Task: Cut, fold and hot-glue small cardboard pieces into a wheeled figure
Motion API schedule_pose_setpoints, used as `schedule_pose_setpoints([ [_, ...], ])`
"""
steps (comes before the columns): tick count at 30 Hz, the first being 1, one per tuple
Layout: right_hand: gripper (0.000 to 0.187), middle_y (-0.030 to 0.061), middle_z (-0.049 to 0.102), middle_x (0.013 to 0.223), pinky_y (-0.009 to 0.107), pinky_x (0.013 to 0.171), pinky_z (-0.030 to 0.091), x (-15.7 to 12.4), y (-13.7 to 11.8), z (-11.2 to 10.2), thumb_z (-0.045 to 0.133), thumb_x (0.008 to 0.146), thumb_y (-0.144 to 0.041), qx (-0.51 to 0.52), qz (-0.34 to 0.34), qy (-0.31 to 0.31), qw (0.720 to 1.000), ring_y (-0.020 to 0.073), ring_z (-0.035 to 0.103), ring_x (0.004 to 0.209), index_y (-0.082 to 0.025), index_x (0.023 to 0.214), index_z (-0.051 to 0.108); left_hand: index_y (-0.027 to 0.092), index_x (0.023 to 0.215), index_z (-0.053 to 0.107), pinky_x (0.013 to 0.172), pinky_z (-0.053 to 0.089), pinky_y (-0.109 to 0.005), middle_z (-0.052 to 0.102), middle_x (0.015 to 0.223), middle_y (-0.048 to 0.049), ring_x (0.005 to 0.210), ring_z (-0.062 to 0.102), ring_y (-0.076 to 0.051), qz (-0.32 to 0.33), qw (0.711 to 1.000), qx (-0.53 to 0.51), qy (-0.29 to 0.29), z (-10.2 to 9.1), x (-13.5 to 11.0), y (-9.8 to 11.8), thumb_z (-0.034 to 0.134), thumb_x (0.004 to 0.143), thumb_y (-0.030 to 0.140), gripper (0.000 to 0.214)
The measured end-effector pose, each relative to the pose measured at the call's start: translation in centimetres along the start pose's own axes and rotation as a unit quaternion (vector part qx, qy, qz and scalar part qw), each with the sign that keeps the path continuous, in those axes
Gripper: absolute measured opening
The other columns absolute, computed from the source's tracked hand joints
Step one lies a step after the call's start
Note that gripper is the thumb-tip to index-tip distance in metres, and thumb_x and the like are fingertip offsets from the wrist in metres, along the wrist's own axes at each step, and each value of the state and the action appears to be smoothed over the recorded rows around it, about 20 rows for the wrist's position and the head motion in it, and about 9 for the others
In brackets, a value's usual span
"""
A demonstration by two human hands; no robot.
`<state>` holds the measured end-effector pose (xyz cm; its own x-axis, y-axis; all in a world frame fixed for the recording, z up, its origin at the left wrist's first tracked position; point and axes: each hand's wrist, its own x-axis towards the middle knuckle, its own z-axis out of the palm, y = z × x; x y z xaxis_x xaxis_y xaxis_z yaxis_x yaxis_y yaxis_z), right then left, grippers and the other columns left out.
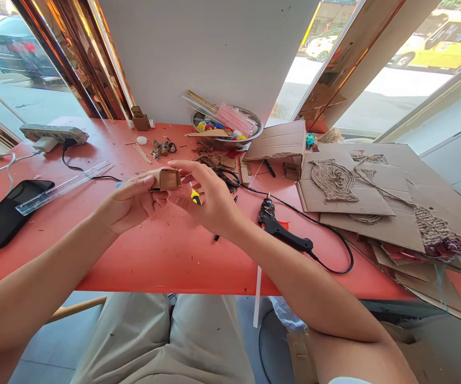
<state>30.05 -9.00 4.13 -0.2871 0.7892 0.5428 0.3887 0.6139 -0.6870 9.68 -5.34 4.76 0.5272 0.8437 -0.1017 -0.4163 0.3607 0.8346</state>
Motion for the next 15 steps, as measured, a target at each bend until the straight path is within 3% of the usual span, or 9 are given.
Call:
schedule_pose_setpoints([
  [3,0.034,0.0118,0.075,0.129,0.041,0.097,0.061,-0.17,-0.10,0.01,0.066,0.103,-0.044,-0.097,-0.085,0.028,0.991,0.0255,0.071,0.119,-0.025,0.131,0.068,0.016,0.083,0.076,0.061,0.057,-0.017,0.074,0.076,0.0001,0.059,0.063,-0.007,-0.048,0.998,-0.045,-0.015,0.31,-0.12,-0.11,0.083,0.082,0.014,0.007],
  [7,0.028,0.0116,0.078,0.124,0.043,0.101,0.060,-0.38,0.03,-0.13,0.065,0.105,-0.036,-0.166,-0.163,0.059,0.971,0.0263,0.072,0.118,-0.025,0.130,0.069,0.016,0.083,0.074,0.065,0.059,-0.019,0.075,0.076,-0.0010,0.062,0.067,-0.009,-0.081,0.993,-0.081,-0.026,0.29,-0.25,-0.60,0.076,0.087,0.011,0.007],
  [15,0.029,0.0114,0.079,0.121,0.044,0.099,0.060,-0.49,-0.05,-0.06,0.060,0.106,-0.033,-0.193,-0.193,0.067,0.960,0.0262,0.073,0.111,-0.023,0.131,0.070,0.014,0.081,0.075,0.065,0.058,-0.020,0.076,0.076,-0.0036,0.063,0.068,-0.010,-0.107,0.989,-0.099,-0.031,0.24,-0.29,-0.61,0.067,0.092,0.012,0.014],
])
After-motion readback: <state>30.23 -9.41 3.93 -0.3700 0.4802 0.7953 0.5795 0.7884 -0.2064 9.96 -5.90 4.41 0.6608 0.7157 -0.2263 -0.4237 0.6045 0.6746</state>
